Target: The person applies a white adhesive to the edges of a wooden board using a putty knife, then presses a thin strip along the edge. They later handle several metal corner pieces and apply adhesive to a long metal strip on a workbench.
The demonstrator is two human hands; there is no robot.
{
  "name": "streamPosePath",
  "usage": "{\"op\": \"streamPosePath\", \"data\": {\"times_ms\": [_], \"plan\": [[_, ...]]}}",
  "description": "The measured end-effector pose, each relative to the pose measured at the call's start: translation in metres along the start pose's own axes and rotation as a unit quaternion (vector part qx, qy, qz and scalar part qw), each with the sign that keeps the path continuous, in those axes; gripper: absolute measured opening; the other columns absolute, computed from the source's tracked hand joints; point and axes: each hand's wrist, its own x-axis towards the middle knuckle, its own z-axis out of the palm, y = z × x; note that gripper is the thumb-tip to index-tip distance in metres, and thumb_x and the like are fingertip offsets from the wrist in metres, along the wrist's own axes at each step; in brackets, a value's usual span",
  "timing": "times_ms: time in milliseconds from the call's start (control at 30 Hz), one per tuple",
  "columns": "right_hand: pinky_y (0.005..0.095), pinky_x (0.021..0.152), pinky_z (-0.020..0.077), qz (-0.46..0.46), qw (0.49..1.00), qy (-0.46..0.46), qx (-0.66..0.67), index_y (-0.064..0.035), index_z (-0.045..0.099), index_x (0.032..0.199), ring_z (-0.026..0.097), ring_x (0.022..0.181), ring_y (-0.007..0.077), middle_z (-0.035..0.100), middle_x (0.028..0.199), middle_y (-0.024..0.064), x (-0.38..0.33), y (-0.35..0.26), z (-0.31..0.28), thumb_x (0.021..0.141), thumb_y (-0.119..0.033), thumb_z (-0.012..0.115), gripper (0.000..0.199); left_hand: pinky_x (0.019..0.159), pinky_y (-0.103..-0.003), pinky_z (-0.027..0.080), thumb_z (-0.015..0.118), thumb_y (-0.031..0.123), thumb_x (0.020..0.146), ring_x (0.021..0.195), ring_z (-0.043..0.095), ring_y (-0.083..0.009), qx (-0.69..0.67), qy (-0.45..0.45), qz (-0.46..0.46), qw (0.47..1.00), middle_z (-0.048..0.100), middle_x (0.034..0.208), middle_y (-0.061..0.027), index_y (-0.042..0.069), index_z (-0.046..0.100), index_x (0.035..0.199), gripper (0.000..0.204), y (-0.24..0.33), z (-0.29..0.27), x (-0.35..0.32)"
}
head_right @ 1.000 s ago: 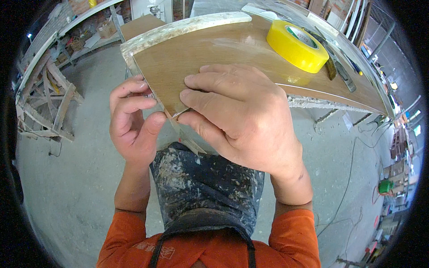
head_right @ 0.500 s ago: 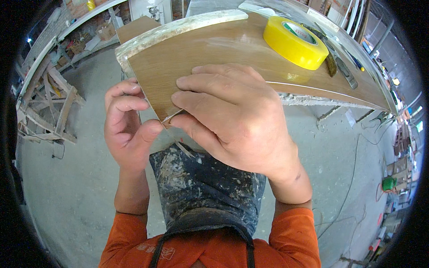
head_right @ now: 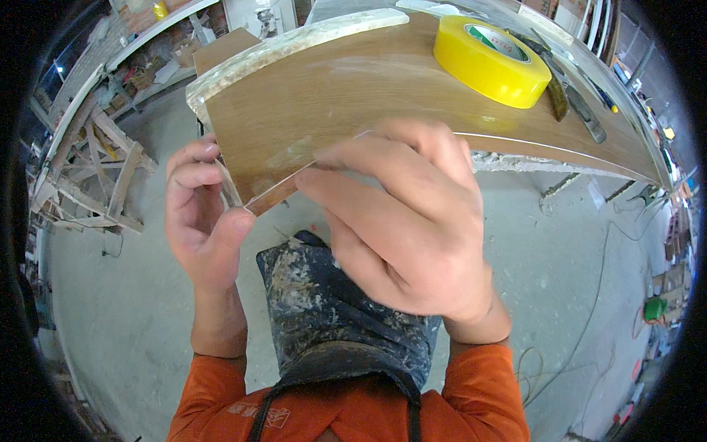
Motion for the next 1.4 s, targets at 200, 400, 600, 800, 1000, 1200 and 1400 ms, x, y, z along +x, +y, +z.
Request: {"op": "streamPosePath", "data": {"times_ms": [200,400,600,800,1000,1200,1400], "plan": [[0.0368,0.075,0.0492,0.116,0.982,0.037,0.145,0.002,0.075,0.096,0.063,0.079,0.029,0.07,0.088,0.0137,-0.029,0.001,0.009,0.058,-0.007,0.072,0.039,0.111,-0.044,0.038,0.083,0.015,0.075,0.134,0.044,-0.0292,0.013,0.038,0.012,0.999,0.047,0.132,-0.0119,0.007,0.055,0.115,0.049,0.002,0.011,-0.002],[0.0368,0.07,0.0515,0.158,0.967,0.045,0.193,-0.0022,0.073,0.099,0.063,0.076,0.03,0.069,0.087,0.0113,-0.051,0.012,0.019,0.067,-0.002,0.075,0.032,0.113,-0.045,0.037,0.073,0.022,0.085,0.132,0.049,-0.0291,0.065,0.081,0.058,0.993,0.051,0.133,-0.0149,0.004,0.052,0.118,0.043,-0.002,0.03,-0.003],[0.0373,0.07,0.0519,0.206,0.948,0.052,0.238,-0.004,0.072,0.095,0.065,0.076,0.0292,0.07,0.084,0.0105,-0.066,0.018,0.027,0.07,-0.001,0.074,0.026,0.115,-0.042,0.034,0.084,0.024,0.078,0.134,0.045,-0.0269,0.03,0.108,-0.011,0.994,0.046,0.134,-0.0126,0.005,0.046,0.13,0.067,0.007,0.034,-0.007],[0.0372,0.071,0.0522,0.233,0.934,0.05,0.267,-0.0033,0.072,0.096,0.066,0.077,0.0282,0.071,0.084,0.0102,-0.074,0.018,0.038,0.073,0.002,0.072,0.023,0.116,-0.04,0.029,0.082,0.017,0.076,0.13,0.042,-0.024,0.033,0.134,-0.051,0.989,0.045,0.133,-0.0129,0.002,0.038,0.141,0.081,0.014,0.041,-0.006],[0.0368,0.073,0.053,0.248,0.926,0.043,0.283,-0.0025,0.073,0.098,0.069,0.078,0.028,0.071,0.083,0.0118,-0.08,0.012,0.043,0.075,0.002,0.073,0.024,0.112,-0.039,0.033,0.092,0.022,0.07,0.129,0.043,-0.0243,0.054,0.133,-0.036,0.989,0.041,0.139,-0.0122,0.002,0.033,0.147,0.099,0.011,0.042,-0.005],[0.0277,0.071,0.0523,0.369,0.848,0.067,0.375,0.0007,0.073,0.104,0.065,0.074,0.0118,0.072,0.084,0.0055,-0.091,0.013,0.044,0.086,-0.003,0.074,0.019,0.111,-0.044,0.036,0.083,0.029,0.08,0.127,0.046,-0.0303,0.324,0.051,0.212,0.921,0.05,0.138,-0.0162,0.001,0.04,0.144,0.083,0.033,0.025,-0.039],[0.0279,0.078,0.0552,0.456,0.643,0.141,0.599,-0.0001,0.07,0.116,0.069,0.087,0.0151,0.073,0.101,0.0109,-0.073,0.007,0.059,0.096,-0.01,0.068,0.023,0.107,-0.043,0.035,0.078,0.024,0.084,0.125,0.046,-0.0315,0.472,-0.129,0.255,0.834,0.061,0.132,-0.013,0.007,0.045,0.14,0.067,0.053,0.012,-0.046]]}}
